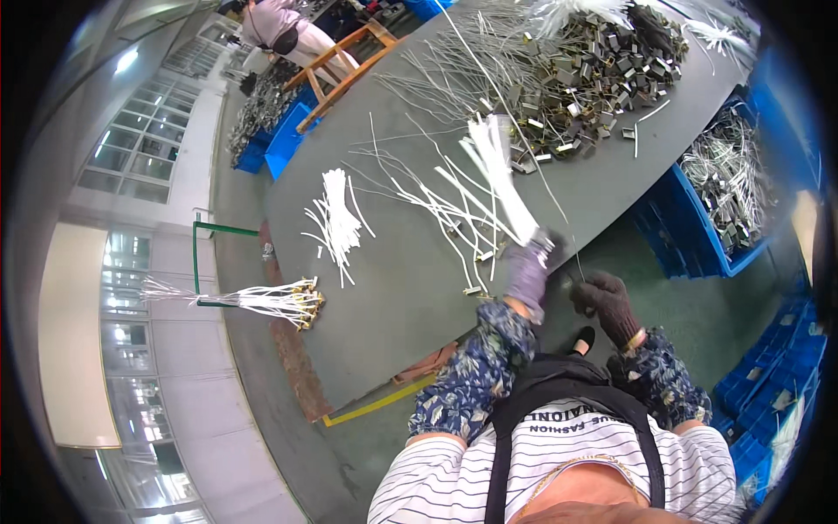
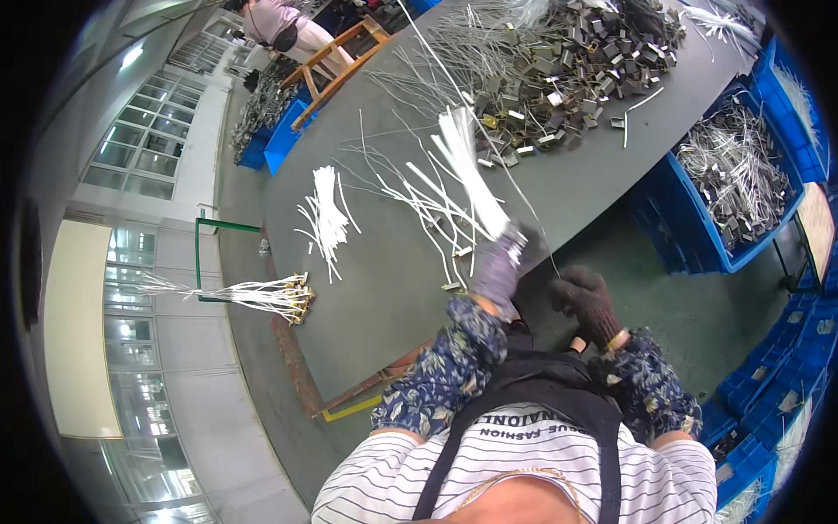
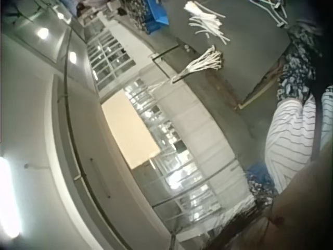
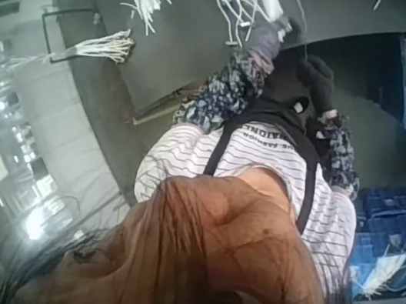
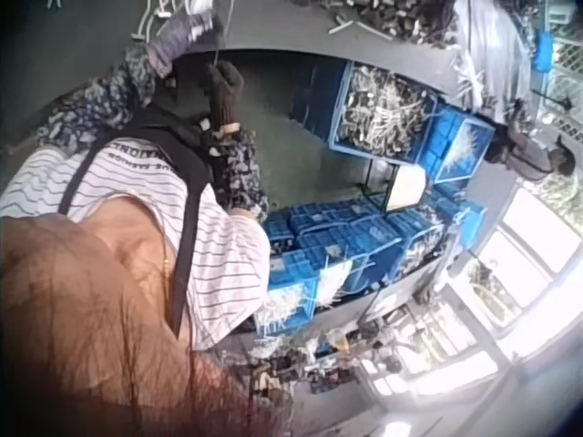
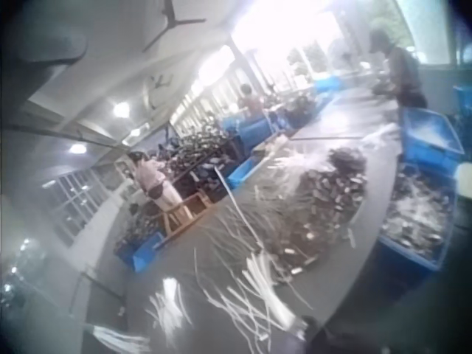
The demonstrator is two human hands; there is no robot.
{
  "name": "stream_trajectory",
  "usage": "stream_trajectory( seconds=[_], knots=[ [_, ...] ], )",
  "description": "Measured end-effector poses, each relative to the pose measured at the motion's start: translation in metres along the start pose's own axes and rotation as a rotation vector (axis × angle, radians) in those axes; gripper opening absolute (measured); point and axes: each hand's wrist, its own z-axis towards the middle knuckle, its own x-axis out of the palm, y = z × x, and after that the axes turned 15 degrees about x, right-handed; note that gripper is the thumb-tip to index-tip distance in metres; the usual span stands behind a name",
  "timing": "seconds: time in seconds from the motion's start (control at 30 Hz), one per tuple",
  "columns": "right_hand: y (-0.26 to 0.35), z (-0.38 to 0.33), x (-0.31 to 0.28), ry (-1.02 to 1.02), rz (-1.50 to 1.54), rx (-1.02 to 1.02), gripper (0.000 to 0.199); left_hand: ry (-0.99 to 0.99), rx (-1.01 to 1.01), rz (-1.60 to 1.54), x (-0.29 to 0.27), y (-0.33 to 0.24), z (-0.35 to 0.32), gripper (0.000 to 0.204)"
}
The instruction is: The person gathers wired components into bundles, fastens them with ties by hand, stacks the tied bundles on the table, removes work gloves, and gathers more wired components.
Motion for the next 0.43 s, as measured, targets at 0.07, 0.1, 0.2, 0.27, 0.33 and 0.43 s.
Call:
stream_trajectory(
  seconds=[0.07, 0.1, 0.2, 0.27, 0.33, 0.43],
  knots=[
    [-0.014, -0.018, -0.004, -0.005, -0.033, 0.058, 0.014, -0.034, 0.140, -0.132, -0.025, -0.010, 0.027, 0.027],
    [-0.023, -0.026, -0.009, -0.020, -0.060, 0.122, 0.016, -0.047, 0.139, -0.193, -0.033, -0.019, 0.037, 0.027],
    [-0.075, -0.038, -0.044, 0.119, -0.229, 0.156, 0.016, -0.098, 0.126, -0.434, -0.050, -0.040, 0.069, 0.028],
    [-0.095, -0.053, -0.058, 0.003, -0.271, 0.244, 0.017, -0.145, 0.211, -0.432, -0.082, -0.043, 0.092, 0.035],
    [-0.119, -0.064, -0.087, -0.206, -0.575, 0.358, 0.019, -0.135, 0.104, -0.372, -0.063, -0.077, 0.083, 0.033],
    [-0.157, -0.072, -0.121, -0.107, -0.495, 0.086, 0.020, -0.257, 0.363, -0.187, -0.074, -0.095, 0.109, 0.038]
  ],
)
